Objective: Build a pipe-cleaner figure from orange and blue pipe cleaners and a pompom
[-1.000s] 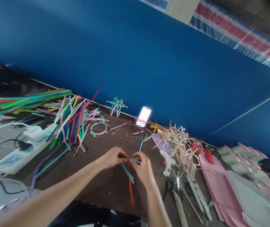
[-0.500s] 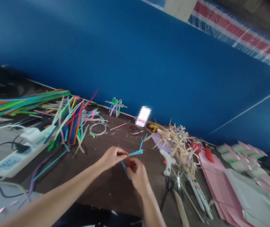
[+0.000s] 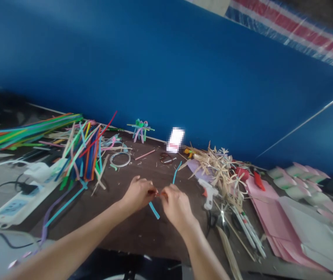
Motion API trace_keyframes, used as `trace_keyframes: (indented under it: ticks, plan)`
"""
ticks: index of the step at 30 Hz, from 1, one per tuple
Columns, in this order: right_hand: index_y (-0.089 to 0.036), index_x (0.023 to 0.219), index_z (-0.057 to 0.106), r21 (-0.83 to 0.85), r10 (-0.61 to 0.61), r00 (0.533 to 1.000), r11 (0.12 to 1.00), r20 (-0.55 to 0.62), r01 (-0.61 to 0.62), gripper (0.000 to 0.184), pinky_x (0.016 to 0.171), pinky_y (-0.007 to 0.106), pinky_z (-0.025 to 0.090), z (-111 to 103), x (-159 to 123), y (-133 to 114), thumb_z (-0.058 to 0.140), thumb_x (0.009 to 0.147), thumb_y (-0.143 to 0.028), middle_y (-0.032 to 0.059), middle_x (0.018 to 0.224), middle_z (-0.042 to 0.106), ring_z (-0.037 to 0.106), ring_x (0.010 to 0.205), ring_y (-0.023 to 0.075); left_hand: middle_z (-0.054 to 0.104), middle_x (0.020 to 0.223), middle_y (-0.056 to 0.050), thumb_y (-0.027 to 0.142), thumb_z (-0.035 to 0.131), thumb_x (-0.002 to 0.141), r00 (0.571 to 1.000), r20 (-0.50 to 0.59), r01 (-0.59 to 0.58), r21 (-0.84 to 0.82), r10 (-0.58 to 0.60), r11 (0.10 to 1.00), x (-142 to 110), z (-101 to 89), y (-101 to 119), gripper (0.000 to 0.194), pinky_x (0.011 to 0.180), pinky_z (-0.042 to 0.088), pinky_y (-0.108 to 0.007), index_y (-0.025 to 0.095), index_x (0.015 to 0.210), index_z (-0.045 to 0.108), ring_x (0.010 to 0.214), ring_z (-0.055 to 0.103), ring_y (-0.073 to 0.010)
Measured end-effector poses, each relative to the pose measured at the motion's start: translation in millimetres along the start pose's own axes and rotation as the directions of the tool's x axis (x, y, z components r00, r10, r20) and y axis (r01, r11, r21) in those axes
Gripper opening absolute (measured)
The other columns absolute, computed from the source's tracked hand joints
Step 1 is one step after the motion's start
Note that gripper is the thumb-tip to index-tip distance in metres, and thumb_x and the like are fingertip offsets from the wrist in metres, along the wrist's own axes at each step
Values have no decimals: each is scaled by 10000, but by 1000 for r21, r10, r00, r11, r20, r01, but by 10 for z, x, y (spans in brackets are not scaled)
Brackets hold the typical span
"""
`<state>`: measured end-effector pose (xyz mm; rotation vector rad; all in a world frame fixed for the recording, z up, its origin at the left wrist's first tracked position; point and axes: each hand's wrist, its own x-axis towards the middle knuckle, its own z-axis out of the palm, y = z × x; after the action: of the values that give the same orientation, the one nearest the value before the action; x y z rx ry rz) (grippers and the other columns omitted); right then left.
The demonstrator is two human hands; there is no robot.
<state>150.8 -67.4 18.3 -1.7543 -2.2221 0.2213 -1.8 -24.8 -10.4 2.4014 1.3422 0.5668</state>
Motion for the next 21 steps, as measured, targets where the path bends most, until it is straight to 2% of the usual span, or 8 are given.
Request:
trace_keyframes:
  ticks: [4, 7, 11, 13, 15, 17, 18, 21]
  plan:
    - [-204, 749, 608, 215, -56, 998, 975, 11, 53, 69, 622, 197, 354, -163, 151, 156, 550, 734, -171, 1, 753, 604, 559, 692, 120, 653, 745, 8, 190, 548, 698, 991, 40, -124, -46, 126, 991, -14, -109, 24, 146, 932, 178, -454, 264, 742, 666, 799, 545, -179]
    - [-183, 686, 625, 441, -51, 992, 897, 119, -7, 60, 561, 194, 347, -159, 261, 290, 568, 705, -184, -19, 642, 603, 529, 602, 109, 647, 753, 13, 206, 563, 706, 980, 87, -164, -140, 178, 976, -19, -176, 32, 131, 949, 168, -435, 265, 758, 668, 815, 545, -168]
    - [-150, 625, 615, 714, -32, 957, 673, 289, -193, 124, 480, 192, 326, 17, 296, 411, 600, 667, -265, -44, 512, 542, 459, 480, 84, 640, 711, 10, 253, 566, 727, 985, 112, -91, -294, 129, 951, -24, -192, 34, 102, 943, 200, -402, 227, 717, 665, 753, 557, -147]
    - [-145, 628, 595, 778, 14, 935, 551, 354, -303, 173, 416, 184, 296, 146, 248, 409, 599, 661, -315, -53, 476, 511, 420, 409, 70, 637, 698, 4, 262, 557, 736, 996, 73, -30, -334, 58, 942, -26, -167, 28, 121, 926, 235, -377, 207, 701, 659, 713, 557, -137]
    - [-144, 632, 571, 798, 84, 927, 486, 364, -358, 190, 369, 177, 262, 270, 172, 361, 588, 664, -330, -55, 469, 494, 392, 360, 60, 642, 698, -1, 271, 546, 741, 1000, 17, 15, -340, -10, 940, -25, -126, 13, 136, 902, 266, -361, 202, 699, 656, 697, 555, -137]
    - [-140, 622, 565, 790, 133, 935, 505, 328, -349, 206, 360, 178, 255, 364, 87, 276, 531, 710, -324, -52, 464, 479, 379, 341, 57, 651, 708, -3, 271, 542, 739, 998, -39, 40, -300, -54, 953, -21, -80, -11, 135, 893, 271, -374, 208, 707, 657, 707, 555, -149]
    - [-140, 611, 566, 768, 136, 945, 554, 297, -321, 222, 370, 179, 259, 392, 45, 226, 496, 736, -310, -48, 462, 478, 385, 349, 60, 652, 708, -3, 265, 541, 736, 996, -65, 46, -262, -65, 964, -19, -58, -22, 131, 896, 262, -392, 213, 708, 657, 719, 555, -157]
    - [-153, 628, 591, 600, 110, 989, 786, 100, -148, 196, 459, 186, 301, 383, -64, 83, 474, 760, -238, -22, 525, 540, 473, 469, 88, 651, 695, 1, 248, 538, 730, 992, -117, 23, -118, -37, 993, -19, -16, -37, 121, 909, 220, -451, 224, 706, 655, 751, 547, -178]
